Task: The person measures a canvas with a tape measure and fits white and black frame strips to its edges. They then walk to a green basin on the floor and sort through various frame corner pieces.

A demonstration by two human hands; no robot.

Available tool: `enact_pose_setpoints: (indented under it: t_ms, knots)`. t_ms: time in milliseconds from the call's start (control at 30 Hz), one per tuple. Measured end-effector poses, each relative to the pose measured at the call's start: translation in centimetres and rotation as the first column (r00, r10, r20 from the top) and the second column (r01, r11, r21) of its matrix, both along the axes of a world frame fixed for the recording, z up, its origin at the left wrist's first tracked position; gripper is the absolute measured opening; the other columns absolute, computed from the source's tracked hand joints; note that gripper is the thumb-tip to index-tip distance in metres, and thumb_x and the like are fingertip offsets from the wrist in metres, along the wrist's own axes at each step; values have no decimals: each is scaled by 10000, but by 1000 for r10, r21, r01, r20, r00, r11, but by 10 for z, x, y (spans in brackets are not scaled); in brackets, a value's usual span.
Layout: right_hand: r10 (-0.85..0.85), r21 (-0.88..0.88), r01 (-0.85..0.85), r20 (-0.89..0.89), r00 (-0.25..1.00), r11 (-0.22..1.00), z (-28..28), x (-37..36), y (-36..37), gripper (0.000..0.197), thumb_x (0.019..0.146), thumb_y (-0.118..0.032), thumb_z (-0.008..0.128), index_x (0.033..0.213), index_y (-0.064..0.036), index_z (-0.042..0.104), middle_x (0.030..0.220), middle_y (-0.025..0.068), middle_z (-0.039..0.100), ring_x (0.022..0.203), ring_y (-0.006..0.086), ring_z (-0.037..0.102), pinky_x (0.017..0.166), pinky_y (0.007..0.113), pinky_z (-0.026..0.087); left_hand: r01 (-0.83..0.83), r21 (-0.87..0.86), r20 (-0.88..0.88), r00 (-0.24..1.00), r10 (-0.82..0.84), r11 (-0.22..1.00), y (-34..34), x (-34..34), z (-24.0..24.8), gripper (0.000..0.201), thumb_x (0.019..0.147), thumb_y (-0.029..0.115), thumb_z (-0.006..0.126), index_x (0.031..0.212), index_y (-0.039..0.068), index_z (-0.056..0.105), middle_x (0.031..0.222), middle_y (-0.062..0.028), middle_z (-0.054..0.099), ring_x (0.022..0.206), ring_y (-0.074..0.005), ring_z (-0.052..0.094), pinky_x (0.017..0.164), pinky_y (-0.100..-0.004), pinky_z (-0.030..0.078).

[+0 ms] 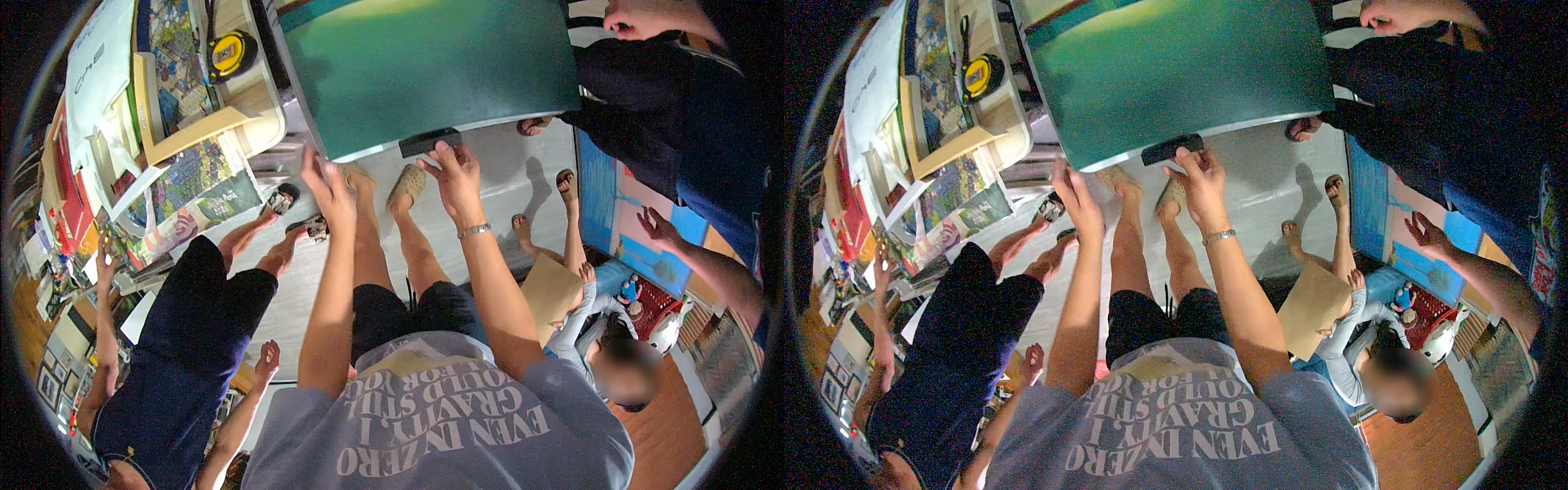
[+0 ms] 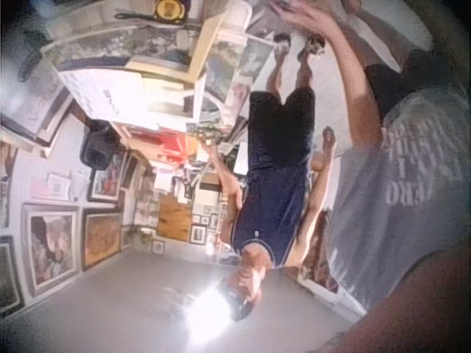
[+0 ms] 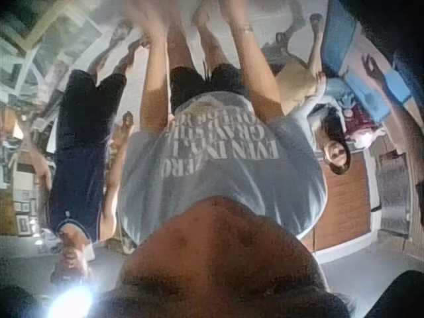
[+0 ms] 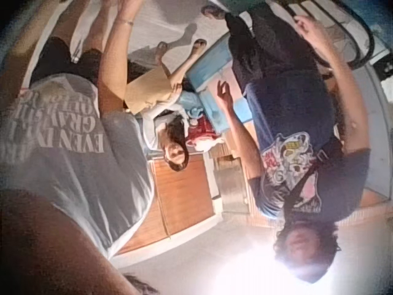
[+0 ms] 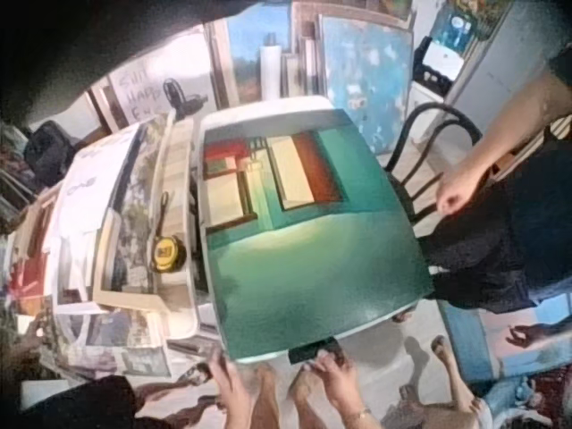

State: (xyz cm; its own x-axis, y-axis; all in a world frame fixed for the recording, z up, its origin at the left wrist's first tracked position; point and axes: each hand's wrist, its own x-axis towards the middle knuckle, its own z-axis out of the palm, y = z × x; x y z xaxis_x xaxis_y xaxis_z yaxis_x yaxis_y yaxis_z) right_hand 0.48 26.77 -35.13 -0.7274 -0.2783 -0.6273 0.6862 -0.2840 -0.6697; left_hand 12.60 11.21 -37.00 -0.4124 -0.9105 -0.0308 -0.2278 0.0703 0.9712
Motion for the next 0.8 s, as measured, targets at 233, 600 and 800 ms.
enact_pose_setpoints:
  t_ms: [233,600,800]
  knots:
    - [-31,13,31,39,999,999,12,1,-5,211,908,-159,693,952,-26,535,904,53,607,859,151,634,806,419,591,248,573,750,225,-622,781,83,200,-65,918,815,514,674,1435,-38,282,1269,-299,549,1181,-454,536,992,-513,435]
    - [-33,35,33,9,999,999,9,3,-8,246,900,-173,704,971,-16,528,942,68,574,894,173,625,809,423,591,79,520,853,-3,-522,850,110,176,-57,1021,762,492,743,1457,-20,196,1241,-275,529,1069,-445,603,912,-497,507]
    - [-34,23,33,35,999,999,5,2,-5,204,892,-121,701,913,-51,511,954,58,594,896,176,629,772,423,612,57,548,836,6,-549,835,106,177,-59,1019,763,464,751,1460,-24,191,1260,-279,507,1105,-439,580,925,-488,501]
